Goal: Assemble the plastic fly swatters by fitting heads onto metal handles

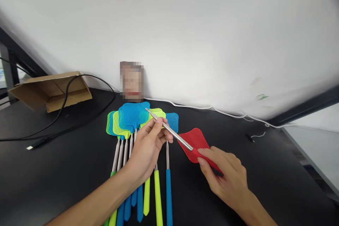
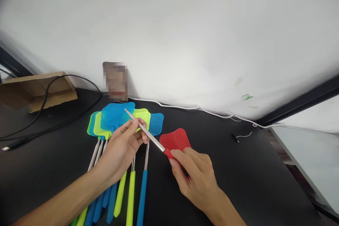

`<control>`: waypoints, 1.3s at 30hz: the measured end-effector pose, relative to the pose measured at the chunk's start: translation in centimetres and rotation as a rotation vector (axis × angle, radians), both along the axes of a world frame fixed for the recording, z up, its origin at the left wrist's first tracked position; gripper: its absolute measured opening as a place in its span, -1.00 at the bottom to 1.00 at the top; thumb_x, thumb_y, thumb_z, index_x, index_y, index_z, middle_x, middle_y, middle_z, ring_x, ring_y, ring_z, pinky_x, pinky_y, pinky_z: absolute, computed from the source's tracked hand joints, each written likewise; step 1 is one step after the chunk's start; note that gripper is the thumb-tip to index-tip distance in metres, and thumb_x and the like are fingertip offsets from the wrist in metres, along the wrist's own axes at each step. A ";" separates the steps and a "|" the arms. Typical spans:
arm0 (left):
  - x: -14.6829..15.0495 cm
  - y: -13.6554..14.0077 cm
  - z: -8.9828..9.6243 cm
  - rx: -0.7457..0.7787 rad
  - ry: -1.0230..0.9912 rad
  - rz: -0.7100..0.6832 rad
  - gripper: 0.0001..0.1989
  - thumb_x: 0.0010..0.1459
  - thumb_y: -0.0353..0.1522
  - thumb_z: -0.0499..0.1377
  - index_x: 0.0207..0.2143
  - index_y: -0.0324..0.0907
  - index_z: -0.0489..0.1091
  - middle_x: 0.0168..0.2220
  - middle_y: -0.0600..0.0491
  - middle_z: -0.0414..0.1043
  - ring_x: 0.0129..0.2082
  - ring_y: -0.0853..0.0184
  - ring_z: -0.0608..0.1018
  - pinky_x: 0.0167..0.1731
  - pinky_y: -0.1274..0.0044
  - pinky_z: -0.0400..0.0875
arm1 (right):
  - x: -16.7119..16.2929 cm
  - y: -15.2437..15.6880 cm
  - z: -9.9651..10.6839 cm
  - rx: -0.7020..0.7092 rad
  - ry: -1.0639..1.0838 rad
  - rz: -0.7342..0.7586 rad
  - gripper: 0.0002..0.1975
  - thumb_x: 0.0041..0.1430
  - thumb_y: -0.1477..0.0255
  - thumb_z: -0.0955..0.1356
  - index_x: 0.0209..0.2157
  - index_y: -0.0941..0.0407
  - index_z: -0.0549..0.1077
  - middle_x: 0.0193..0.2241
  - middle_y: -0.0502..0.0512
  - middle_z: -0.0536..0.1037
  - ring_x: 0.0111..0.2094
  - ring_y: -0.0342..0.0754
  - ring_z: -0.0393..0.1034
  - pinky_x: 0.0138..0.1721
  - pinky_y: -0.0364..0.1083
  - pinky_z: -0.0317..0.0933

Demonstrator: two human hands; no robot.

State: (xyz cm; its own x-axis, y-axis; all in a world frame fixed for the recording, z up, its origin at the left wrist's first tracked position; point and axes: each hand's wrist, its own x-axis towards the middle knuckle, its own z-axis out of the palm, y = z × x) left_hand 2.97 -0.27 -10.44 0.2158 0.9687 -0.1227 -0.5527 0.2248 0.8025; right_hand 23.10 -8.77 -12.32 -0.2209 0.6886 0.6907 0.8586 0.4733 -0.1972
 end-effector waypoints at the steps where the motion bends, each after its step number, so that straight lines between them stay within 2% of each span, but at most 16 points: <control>1: 0.0 0.0 0.0 0.003 0.006 -0.003 -0.71 0.29 -0.14 0.22 -0.27 -0.21 0.43 -0.41 0.07 0.41 -0.46 0.39 0.45 -0.34 0.50 0.39 | 0.0 0.0 0.0 -0.001 0.000 -0.002 -0.80 0.28 0.53 0.36 -0.09 0.01 0.47 -0.39 0.01 0.63 -0.41 -0.04 0.56 -0.44 -0.12 0.34; 6: 0.1 -0.2 0.1 0.028 0.025 0.006 -0.70 0.30 -0.14 0.21 -0.27 -0.21 0.43 -0.44 0.08 0.41 -0.47 0.39 0.46 -0.35 0.50 0.39 | -0.1 -0.2 0.0 -0.011 0.014 -0.006 -0.81 0.28 0.53 0.37 -0.09 0.04 0.46 -0.37 0.02 0.63 -0.37 -0.03 0.56 -0.41 -0.11 0.34; 12: 0.1 -0.3 0.0 0.040 0.023 -0.004 -0.79 0.32 -0.22 0.21 -0.25 -0.20 0.44 -0.38 0.07 0.45 -0.45 0.40 0.49 -0.33 0.51 0.41 | -0.1 -0.2 0.3 -0.019 0.021 -0.017 -0.83 0.30 0.53 0.36 -0.09 0.07 0.46 -0.38 0.00 0.61 -0.47 -0.12 0.49 -0.40 -0.13 0.31; 19: 0.3 -0.4 -0.1 0.024 0.010 -0.012 -0.78 0.28 -0.22 0.25 -0.26 -0.22 0.46 -0.31 0.03 0.49 -0.44 0.41 0.51 -0.32 0.51 0.43 | -0.2 0.1 0.3 -0.043 0.016 -0.019 -0.82 0.30 0.53 0.36 -0.07 0.08 0.46 -0.38 0.04 0.60 -0.43 -0.09 0.51 -0.40 -0.13 0.30; 23: 0.4 -0.5 -0.3 0.019 0.012 -0.043 -0.78 0.29 -0.22 0.24 -0.26 -0.21 0.45 -0.37 0.04 0.48 -0.42 0.36 0.53 -0.33 0.48 0.43 | -0.3 0.1 0.3 -0.050 0.002 -0.026 -0.80 0.31 0.49 0.37 -0.04 0.07 0.42 -0.30 0.07 0.61 -0.34 -0.05 0.55 -0.37 -0.12 0.32; 28: 0.3 -0.5 -0.4 0.014 0.024 -0.057 -0.78 0.31 -0.22 0.22 -0.25 -0.20 0.45 -0.37 0.05 0.46 -0.41 0.36 0.51 -0.33 0.47 0.43 | -0.4 0.2 0.1 -0.076 0.057 0.012 -0.82 0.28 0.57 0.34 -0.11 0.08 0.38 -0.41 -0.03 0.54 -0.48 -0.13 0.46 -0.40 -0.14 0.28; 34: 0.1 -0.3 -0.4 0.073 0.125 -0.056 -0.75 0.29 -0.20 0.23 -0.29 -0.22 0.48 -0.36 0.04 0.43 -0.38 0.36 0.49 -0.30 0.48 0.42 | -0.3 0.1 0.1 -0.012 0.023 0.032 -0.80 0.26 0.62 0.37 -0.12 0.10 0.40 -0.42 -0.01 0.53 -0.46 -0.12 0.44 -0.38 -0.11 0.26; 39: 0.4 -1.4 -0.9 0.160 0.263 -0.205 -0.75 0.29 -0.20 0.22 -0.23 -0.22 0.51 -0.32 0.01 0.50 -0.41 0.38 0.49 -0.28 0.48 0.40 | -0.4 0.1 -0.2 -0.056 -0.017 0.092 -0.79 0.30 0.61 0.37 -0.06 0.16 0.42 -0.41 0.06 0.54 -0.42 -0.08 0.44 -0.37 -0.09 0.26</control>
State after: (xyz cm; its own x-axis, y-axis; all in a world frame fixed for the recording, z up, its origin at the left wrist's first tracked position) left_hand 3.41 -1.62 -11.39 0.3889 0.9199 -0.0504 -0.2791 0.1698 0.9451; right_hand 22.71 -8.72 -12.56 -0.2963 0.7025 0.6471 0.8155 0.5387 -0.2113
